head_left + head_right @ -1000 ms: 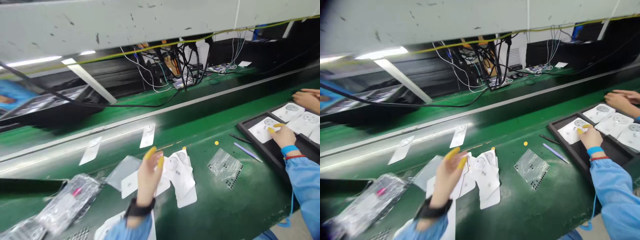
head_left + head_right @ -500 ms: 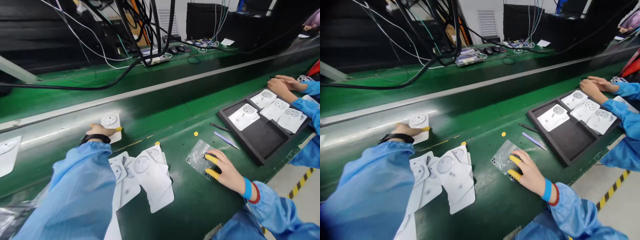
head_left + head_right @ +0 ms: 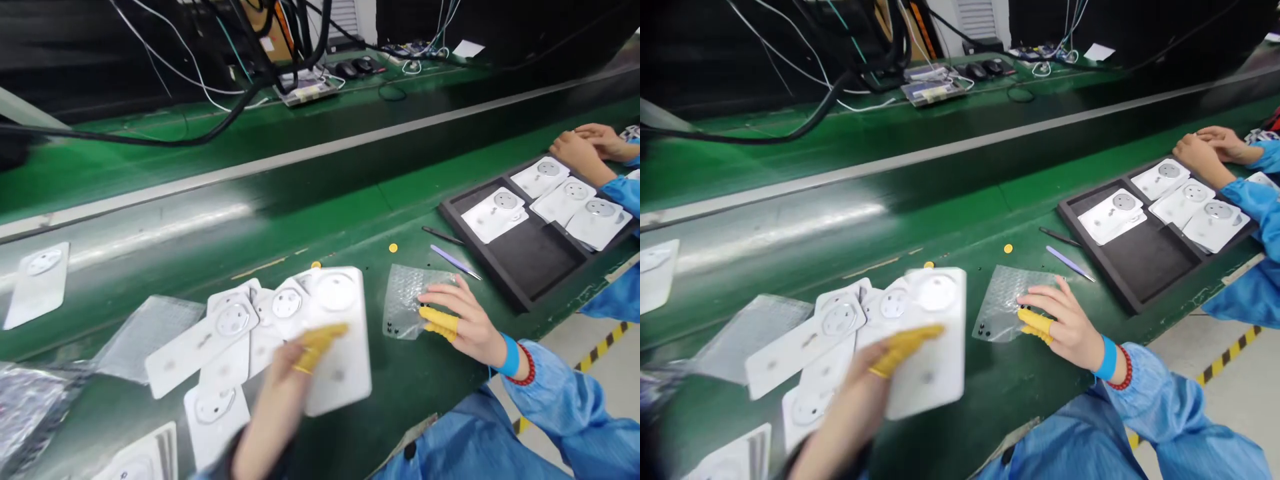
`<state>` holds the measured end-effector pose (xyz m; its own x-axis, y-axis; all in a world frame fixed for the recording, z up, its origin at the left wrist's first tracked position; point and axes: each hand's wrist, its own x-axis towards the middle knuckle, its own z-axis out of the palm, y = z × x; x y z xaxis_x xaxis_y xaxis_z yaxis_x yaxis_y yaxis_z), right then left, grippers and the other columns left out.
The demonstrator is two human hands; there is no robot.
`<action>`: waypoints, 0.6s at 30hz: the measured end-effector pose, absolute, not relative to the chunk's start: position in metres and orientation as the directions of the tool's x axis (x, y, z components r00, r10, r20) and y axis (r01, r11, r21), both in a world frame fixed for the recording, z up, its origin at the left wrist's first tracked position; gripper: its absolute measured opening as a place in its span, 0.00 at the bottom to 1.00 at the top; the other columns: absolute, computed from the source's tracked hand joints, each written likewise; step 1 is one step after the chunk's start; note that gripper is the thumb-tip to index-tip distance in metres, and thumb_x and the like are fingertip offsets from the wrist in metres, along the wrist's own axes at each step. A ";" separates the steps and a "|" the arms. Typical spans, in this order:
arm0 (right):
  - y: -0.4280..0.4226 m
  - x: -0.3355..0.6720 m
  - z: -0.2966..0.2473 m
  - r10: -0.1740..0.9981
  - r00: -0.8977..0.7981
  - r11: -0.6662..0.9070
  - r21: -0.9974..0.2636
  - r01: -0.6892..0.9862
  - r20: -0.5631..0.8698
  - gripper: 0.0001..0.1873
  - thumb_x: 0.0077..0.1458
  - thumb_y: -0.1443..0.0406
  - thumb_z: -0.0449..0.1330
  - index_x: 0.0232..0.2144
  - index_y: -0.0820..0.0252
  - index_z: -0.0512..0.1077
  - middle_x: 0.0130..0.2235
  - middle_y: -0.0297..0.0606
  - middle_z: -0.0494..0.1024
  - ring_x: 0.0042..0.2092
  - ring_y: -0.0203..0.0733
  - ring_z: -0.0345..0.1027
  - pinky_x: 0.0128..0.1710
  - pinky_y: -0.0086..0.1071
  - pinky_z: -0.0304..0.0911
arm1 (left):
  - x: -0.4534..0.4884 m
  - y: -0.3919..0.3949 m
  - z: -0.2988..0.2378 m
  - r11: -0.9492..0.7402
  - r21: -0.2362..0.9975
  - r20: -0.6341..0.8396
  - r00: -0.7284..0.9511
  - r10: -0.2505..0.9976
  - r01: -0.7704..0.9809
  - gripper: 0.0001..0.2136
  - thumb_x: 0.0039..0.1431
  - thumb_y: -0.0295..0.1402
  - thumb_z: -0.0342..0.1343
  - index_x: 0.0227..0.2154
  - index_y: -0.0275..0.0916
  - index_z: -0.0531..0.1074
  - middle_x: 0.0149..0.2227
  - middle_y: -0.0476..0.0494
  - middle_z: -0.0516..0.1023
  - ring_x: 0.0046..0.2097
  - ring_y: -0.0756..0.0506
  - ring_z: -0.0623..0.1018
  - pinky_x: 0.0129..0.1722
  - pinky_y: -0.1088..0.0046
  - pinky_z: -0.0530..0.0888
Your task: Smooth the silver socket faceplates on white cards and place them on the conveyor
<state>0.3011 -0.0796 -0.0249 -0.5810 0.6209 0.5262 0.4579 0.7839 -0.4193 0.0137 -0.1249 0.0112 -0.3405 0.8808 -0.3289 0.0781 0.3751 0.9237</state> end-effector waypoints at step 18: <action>-0.109 0.258 -0.031 0.717 -0.551 0.627 -0.740 0.243 0.426 0.08 0.63 0.65 0.56 0.37 0.63 0.74 0.37 0.42 0.76 0.37 0.38 0.70 0.36 0.32 0.71 | 0.113 -0.165 -0.028 0.476 0.726 -0.626 -0.189 0.757 -0.496 0.07 0.35 0.33 0.67 0.20 0.37 0.79 0.19 0.47 0.79 0.23 0.46 0.76 0.24 0.72 0.72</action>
<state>0.2583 -0.1088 -0.0309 -0.5510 0.7174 0.4263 0.2431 0.6267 -0.7404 0.1129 -0.1649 -0.0277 -0.1890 0.7569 -0.6256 -0.4961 0.4762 0.7260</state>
